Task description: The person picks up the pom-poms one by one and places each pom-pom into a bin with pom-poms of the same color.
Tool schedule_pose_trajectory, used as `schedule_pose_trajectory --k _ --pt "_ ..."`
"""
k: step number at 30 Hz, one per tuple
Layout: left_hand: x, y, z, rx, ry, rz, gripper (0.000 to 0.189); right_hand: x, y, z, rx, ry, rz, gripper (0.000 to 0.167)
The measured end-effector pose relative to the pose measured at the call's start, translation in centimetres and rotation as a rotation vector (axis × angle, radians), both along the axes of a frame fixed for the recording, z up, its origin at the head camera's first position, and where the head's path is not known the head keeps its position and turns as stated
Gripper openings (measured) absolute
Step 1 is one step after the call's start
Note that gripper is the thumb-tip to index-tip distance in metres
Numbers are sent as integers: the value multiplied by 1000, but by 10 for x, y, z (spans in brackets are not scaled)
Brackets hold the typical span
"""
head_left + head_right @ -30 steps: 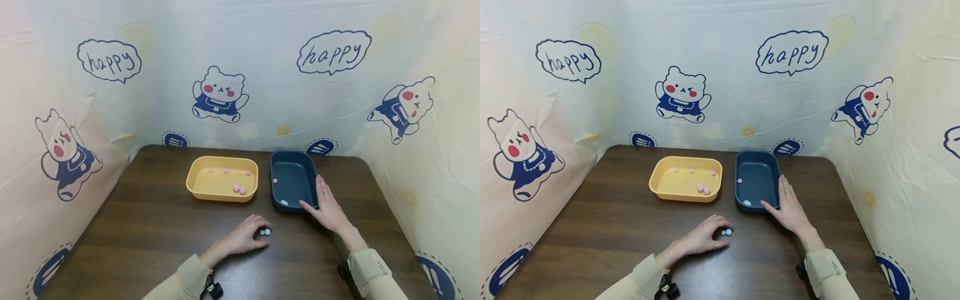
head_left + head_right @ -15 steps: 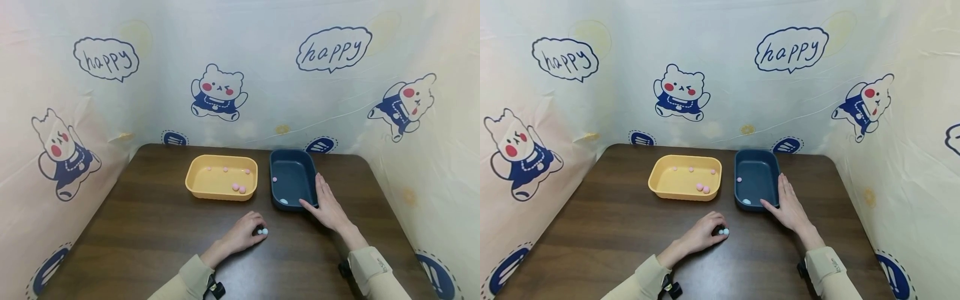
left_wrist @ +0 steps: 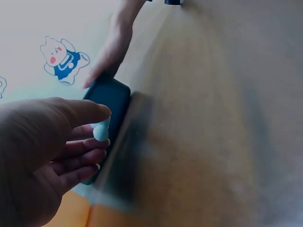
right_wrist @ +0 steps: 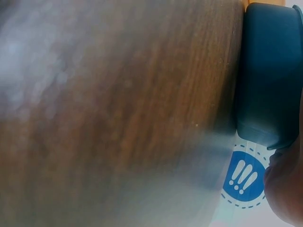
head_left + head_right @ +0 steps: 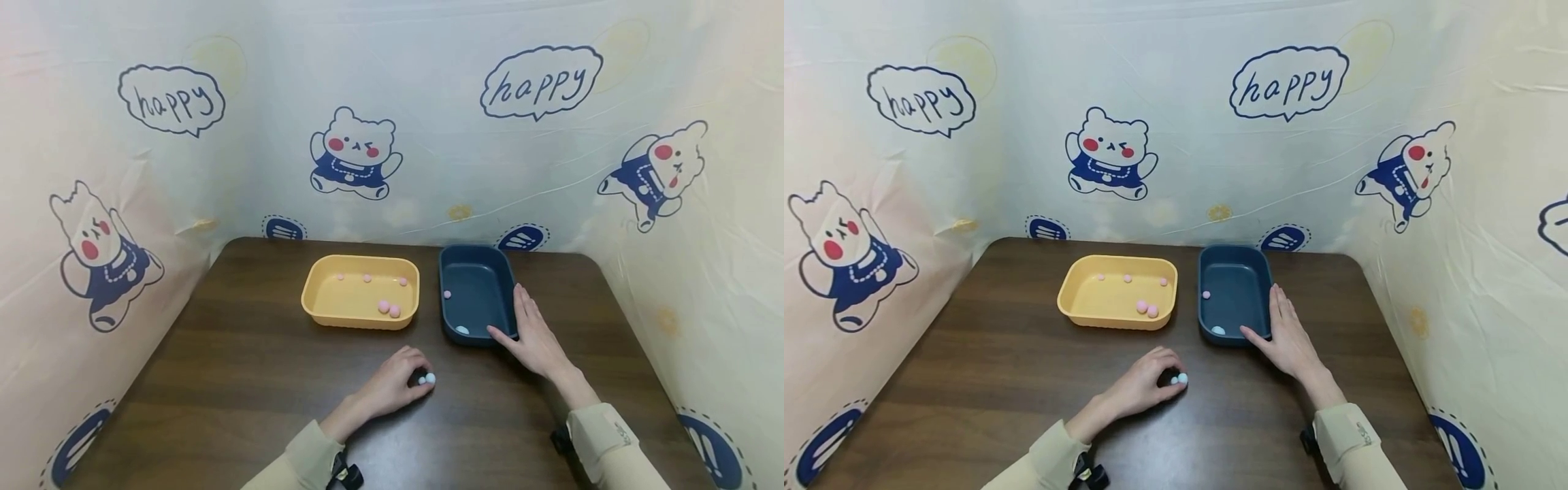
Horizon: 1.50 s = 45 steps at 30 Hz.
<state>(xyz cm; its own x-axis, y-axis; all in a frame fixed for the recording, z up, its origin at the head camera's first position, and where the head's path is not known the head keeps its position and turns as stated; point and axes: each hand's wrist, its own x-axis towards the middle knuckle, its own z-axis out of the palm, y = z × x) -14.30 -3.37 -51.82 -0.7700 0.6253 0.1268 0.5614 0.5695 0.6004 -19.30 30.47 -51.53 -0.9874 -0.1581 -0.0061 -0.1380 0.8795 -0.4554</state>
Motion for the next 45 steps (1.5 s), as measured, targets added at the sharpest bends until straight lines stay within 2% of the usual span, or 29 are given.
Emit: schedule_pose_trajectory --k 3,7,13,20,24,28,33,39,45 --pt "-1 1 9 20 -10 9 13 1 0 0 1 2 1 116" --pt "-5 0 21 68 19 18 14 1 -1 0 4 8 0 116" --pt "-13 -2 27 158 82 42 15 1 -1 0 3 14 3 116" --pt "-22 1 34 201 51 70 15 1 -1 1 5 14 0 116" --pt "-27 7 37 214 25 83 16 1 -1 1 7 16 1 115" --pt "-33 16 40 224 32 91 17 1 -2 1 9 17 1 116" --pt "-45 31 44 252 20 71 18 1 -2 0 10 26 -3 116" --pt "-62 45 43 257 29 53 17 2 -1 -3 10 37 2 115" --pt "-76 56 39 232 31 61 18 1 -1 -1 14 37 4 115"
